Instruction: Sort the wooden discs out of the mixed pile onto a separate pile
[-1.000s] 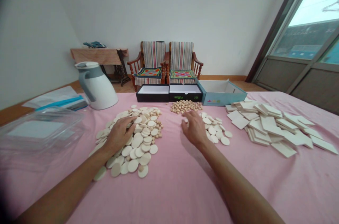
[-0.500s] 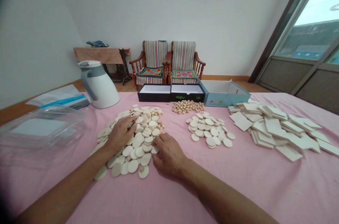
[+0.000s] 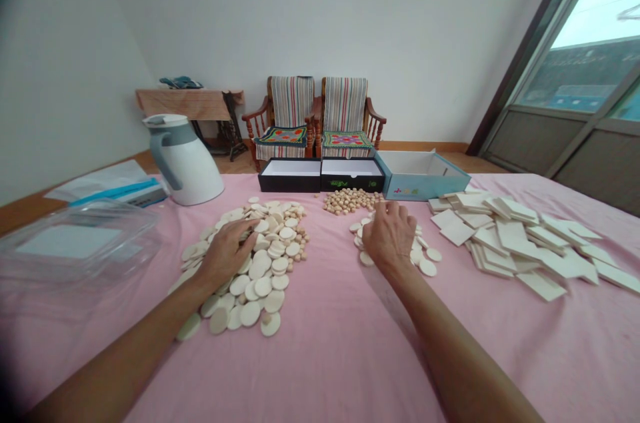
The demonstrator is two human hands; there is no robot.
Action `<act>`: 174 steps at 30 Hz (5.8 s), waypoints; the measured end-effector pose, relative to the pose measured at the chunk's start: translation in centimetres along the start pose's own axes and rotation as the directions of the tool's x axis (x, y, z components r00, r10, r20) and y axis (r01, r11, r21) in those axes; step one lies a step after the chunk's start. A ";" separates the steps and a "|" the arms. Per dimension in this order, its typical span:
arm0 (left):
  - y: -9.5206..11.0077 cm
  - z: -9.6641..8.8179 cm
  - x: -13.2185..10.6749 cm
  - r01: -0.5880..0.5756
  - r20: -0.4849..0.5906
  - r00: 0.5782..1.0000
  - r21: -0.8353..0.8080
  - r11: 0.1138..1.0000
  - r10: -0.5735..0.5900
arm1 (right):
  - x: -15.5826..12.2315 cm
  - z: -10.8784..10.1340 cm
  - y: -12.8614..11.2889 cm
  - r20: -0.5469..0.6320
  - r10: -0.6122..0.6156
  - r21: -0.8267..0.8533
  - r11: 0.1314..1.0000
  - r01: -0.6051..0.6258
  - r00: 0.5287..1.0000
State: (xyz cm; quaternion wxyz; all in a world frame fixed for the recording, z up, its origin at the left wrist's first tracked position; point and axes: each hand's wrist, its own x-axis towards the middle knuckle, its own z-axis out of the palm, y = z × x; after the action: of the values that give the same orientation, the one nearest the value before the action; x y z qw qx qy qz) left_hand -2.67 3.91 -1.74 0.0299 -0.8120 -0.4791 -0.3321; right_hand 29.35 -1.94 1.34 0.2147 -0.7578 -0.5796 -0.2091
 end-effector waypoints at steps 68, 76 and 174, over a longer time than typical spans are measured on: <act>0.4 -0.3 -0.2 0.027 0.000 1.000 -0.010 1.000 -0.027 | 8.3 8.6 -9.1 0.182 -0.335 0.547 0.816 0.188 0.925; 0.3 -0.3 -0.2 0.015 -0.002 1.000 -0.005 1.000 -0.015 | 6.1 8.8 -12.5 0.206 -0.599 0.652 0.673 0.348 0.774; 0.2 -0.2 -0.2 0.017 -0.002 1.000 0.003 1.000 -0.017 | 5.5 7.3 -8.4 0.331 -0.475 0.709 0.696 0.118 0.816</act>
State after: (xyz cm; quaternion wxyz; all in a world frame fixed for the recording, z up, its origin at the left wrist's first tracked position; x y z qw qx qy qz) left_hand -2.68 3.62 -1.66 0.0289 -0.8075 -0.4863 -0.3325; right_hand 23.07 8.52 -0.78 0.2753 -0.5512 -0.7679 0.1752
